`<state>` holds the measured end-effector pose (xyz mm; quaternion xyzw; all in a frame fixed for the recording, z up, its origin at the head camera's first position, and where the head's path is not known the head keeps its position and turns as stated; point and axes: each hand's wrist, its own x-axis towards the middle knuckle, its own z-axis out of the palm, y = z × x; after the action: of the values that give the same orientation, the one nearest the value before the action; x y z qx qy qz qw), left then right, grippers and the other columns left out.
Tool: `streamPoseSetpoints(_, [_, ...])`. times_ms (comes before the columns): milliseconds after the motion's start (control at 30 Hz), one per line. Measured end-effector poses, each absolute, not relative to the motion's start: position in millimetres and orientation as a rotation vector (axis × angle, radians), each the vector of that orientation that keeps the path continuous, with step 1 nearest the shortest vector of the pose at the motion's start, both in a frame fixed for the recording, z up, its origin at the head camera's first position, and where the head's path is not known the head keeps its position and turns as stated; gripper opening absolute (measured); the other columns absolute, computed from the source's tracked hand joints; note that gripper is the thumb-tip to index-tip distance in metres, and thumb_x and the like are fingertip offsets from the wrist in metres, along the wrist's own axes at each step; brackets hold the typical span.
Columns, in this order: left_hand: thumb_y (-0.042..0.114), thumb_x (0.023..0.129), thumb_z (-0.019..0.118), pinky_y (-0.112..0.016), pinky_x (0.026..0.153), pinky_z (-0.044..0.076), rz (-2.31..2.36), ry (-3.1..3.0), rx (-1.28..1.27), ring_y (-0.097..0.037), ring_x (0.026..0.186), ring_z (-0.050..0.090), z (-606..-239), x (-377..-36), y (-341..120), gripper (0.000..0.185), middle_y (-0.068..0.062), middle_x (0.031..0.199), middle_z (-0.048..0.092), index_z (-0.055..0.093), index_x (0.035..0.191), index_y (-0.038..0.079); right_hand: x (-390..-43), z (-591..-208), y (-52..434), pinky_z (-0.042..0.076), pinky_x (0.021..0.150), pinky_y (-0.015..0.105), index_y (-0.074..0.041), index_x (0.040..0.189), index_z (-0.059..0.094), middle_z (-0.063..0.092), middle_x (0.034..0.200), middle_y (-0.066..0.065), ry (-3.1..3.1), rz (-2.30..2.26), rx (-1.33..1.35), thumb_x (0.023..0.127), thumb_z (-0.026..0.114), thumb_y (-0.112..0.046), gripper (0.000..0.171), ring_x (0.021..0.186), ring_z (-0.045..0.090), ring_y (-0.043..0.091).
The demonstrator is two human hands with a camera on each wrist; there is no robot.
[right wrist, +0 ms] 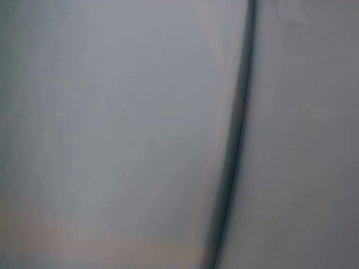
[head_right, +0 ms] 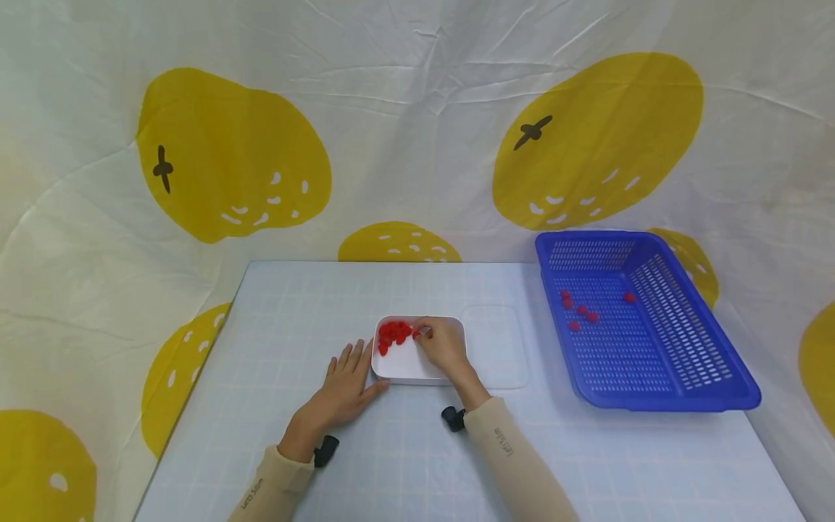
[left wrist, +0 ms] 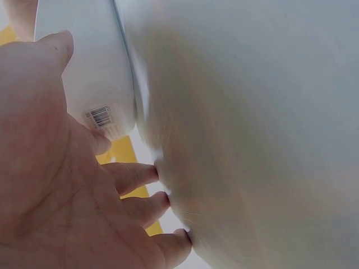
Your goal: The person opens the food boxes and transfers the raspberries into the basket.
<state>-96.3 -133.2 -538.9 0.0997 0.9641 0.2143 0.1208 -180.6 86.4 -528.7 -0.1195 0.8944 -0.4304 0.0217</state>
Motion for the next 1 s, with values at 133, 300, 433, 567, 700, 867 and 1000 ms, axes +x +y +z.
streamPoseSetpoints(133, [0.057, 0.097, 0.055, -0.063, 0.116, 0.009, 0.628, 2.819, 0.297, -0.041, 0.150, 0.007, -540.0, -95.8, -133.3, 0.090, -0.018, 0.165, 0.015, 0.012, 0.162, 0.013, -180.1, -527.1, 86.8, 0.046, 0.053, 0.027, -0.009, 0.101, 0.076, 0.069, 0.085, 0.002, 2.739, -1.339, -0.360, 0.088, 0.072, 0.002, 0.018, 0.061, 0.052, 0.016])
streamPoseSetpoints(300, [0.057, 0.097, 0.055, -0.063, 0.116, 0.008, 0.636, 2.824, 0.304, -0.040, 0.150, 0.007, -539.2, -96.0, -133.0, 0.089, -0.018, 0.165, 0.015, 0.012, 0.162, 0.012, -180.4, -524.5, 87.6, 0.047, 0.052, 0.028, -0.010, 0.102, 0.076, 0.065, 0.077, 0.001, 2.698, -1.364, -0.334, 0.090, 0.070, 0.001, 0.017, 0.058, 0.052, 0.017])
streamPoseSetpoints(433, [0.057, 0.097, 0.054, -0.062, 0.116, 0.008, 0.627, 2.819, 0.299, -0.040, 0.150, 0.006, -538.6, -96.5, -133.1, 0.089, -0.017, 0.165, 0.014, 0.011, 0.162, 0.012, -180.8, -523.3, 88.4, 0.046, 0.051, 0.027, -0.011, 0.105, 0.075, 0.060, 0.066, 0.001, 2.651, -1.377, -0.305, 0.092, 0.069, -0.001, 0.018, 0.053, 0.053, 0.018])
streamPoseSetpoints(567, [0.058, 0.097, 0.053, -0.062, 0.117, 0.008, 0.617, 2.817, 0.297, -0.040, 0.150, 0.006, -538.5, -96.4, -133.2, 0.090, -0.017, 0.165, 0.014, 0.010, 0.162, 0.013, -180.8, -521.6, 89.2, 0.047, 0.053, 0.027, -0.011, 0.108, 0.074, 0.060, 0.068, 0.004, 2.570, -1.427, -0.265, 0.093, 0.068, -0.002, 0.019, 0.054, 0.054, 0.019])
streamPoseSetpoints(700, [0.057, 0.097, 0.054, -0.063, 0.116, 0.008, 0.630, 2.819, 0.303, -0.041, 0.150, 0.006, -538.1, -96.2, -133.4, 0.090, -0.018, 0.165, 0.014, 0.011, 0.162, 0.013, -180.0, -518.3, 90.3, 0.049, 0.055, 0.027, -0.012, 0.110, 0.074, 0.062, 0.076, 0.010, 2.501, -1.478, -0.217, 0.094, 0.069, -0.006, 0.018, 0.058, 0.054, 0.020])
streamPoseSetpoints(867, [0.057, 0.097, 0.055, -0.063, 0.116, 0.008, 0.621, 2.827, 0.303, -0.041, 0.150, 0.007, -538.6, -96.3, -132.8, 0.090, -0.018, 0.165, 0.014, 0.012, 0.162, 0.013, -177.2, -511.3, 92.1, 0.048, 0.055, 0.027, -0.011, 0.111, 0.074, 0.064, 0.080, 0.016, 2.447, -1.536, -0.203, 0.094, 0.070, -0.007, 0.017, 0.058, 0.054, 0.021])
streamPoseSetpoints(1000, [0.057, 0.097, 0.055, -0.063, 0.116, 0.008, 0.612, 2.825, 0.292, -0.040, 0.150, 0.006, -539.7, -96.4, -132.3, 0.090, -0.018, 0.165, 0.014, 0.011, 0.162, 0.013, -175.8, -507.9, 94.5, 0.049, 0.057, 0.028, -0.010, 0.113, 0.073, 0.064, 0.087, 0.021, 2.391, -1.582, -0.206, 0.095, 0.069, -0.009, 0.019, 0.061, 0.055, 0.022])
